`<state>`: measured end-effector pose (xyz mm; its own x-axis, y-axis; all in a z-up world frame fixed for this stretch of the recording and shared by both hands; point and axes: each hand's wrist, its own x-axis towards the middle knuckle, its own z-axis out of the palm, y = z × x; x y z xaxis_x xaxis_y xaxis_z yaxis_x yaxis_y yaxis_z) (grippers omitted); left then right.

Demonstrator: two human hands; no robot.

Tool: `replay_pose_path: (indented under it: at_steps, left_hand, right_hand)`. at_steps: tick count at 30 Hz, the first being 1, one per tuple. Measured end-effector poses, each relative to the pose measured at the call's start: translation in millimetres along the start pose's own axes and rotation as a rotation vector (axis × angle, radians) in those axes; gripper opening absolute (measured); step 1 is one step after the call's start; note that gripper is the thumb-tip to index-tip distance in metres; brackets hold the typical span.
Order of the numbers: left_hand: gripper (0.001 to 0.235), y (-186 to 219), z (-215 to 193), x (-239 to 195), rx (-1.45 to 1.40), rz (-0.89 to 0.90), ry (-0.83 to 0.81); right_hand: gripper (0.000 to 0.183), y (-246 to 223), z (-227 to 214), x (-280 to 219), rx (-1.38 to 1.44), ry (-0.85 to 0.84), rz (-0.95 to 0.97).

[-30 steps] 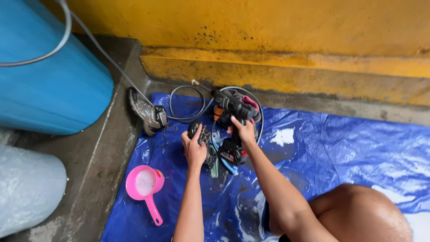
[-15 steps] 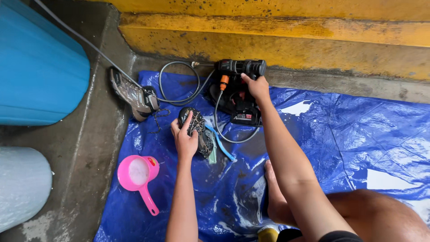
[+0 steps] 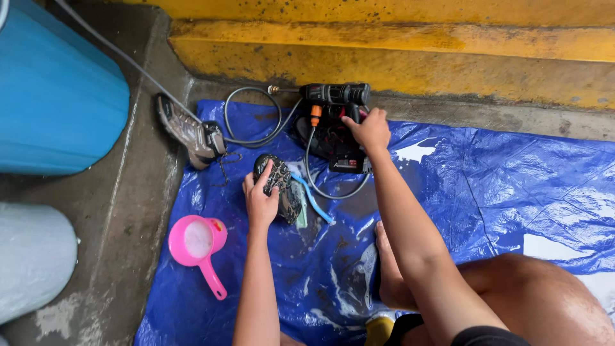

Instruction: The person scrubs a hiking shoe with a brush and soapy water, then rinses it using a handheld pressure washer. They repeat the scrubbing and rinsing process on the shoe, focusing on the upper and sole areas.

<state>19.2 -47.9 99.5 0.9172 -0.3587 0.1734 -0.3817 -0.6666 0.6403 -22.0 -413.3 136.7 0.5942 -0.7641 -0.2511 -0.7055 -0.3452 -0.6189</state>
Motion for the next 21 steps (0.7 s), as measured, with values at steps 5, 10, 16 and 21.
replay_pose_path:
  at_steps: [5, 10, 16, 21]
  left_hand:
    - [0.08, 3, -30, -4, -0.192, -0.023, 0.0]
    - [0.08, -9, -65, -33, -0.428, -0.111, -0.09]
    - [0.06, -26, -80, -92, -0.424, -0.03, 0.013]
    - [0.009, -14, -65, -114, -0.334, -0.059, 0.364]
  right_hand:
    - [0.052, -6, 33, -72, -0.104, 0.533, -0.455]
    - [0.048, -15, 119, -161, 0.144, 0.18, -0.924]
    - [0.104, -8, 148, -237, 0.492, -0.669, -0.568]
    - [0.108, 0, 145, -233, 0.469, -0.691, -0.398]
